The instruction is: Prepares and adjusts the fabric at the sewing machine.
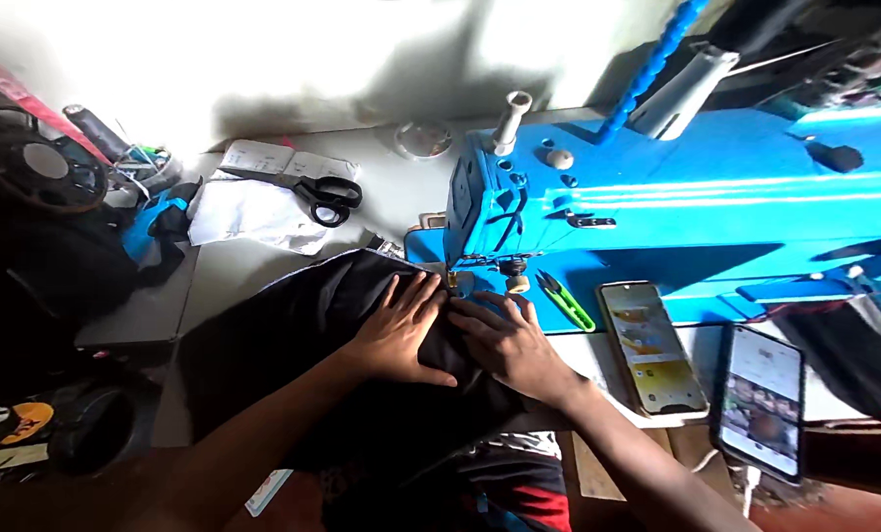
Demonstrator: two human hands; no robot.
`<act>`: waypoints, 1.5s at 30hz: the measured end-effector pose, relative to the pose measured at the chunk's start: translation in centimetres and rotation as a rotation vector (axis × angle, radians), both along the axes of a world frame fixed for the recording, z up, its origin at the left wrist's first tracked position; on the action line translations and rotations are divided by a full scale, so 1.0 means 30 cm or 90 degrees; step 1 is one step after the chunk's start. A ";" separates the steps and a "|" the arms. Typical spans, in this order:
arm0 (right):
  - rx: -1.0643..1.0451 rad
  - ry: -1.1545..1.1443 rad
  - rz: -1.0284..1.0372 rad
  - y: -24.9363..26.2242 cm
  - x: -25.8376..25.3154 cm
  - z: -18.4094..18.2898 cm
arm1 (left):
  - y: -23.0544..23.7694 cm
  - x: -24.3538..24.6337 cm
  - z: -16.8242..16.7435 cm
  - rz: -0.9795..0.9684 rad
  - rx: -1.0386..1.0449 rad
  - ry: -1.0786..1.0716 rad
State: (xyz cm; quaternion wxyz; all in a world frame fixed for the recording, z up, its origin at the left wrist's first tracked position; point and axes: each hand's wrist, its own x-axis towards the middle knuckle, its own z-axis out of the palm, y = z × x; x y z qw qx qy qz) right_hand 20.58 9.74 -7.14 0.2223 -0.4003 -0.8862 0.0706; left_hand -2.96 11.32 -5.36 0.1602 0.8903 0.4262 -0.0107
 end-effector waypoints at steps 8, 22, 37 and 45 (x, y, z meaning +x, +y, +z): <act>0.039 0.005 -0.066 -0.010 -0.023 -0.020 | 0.080 -0.013 0.001 -0.053 0.009 -0.008; 0.088 0.046 -0.030 -0.076 0.038 -0.048 | 0.126 -0.058 -0.036 -0.105 0.125 -0.047; 0.098 0.009 -0.053 -0.106 0.033 -0.053 | 0.173 -0.076 -0.035 -0.147 0.105 -0.052; 0.097 -0.006 -0.057 -0.103 0.028 -0.056 | 0.177 -0.080 -0.024 -0.149 0.091 -0.052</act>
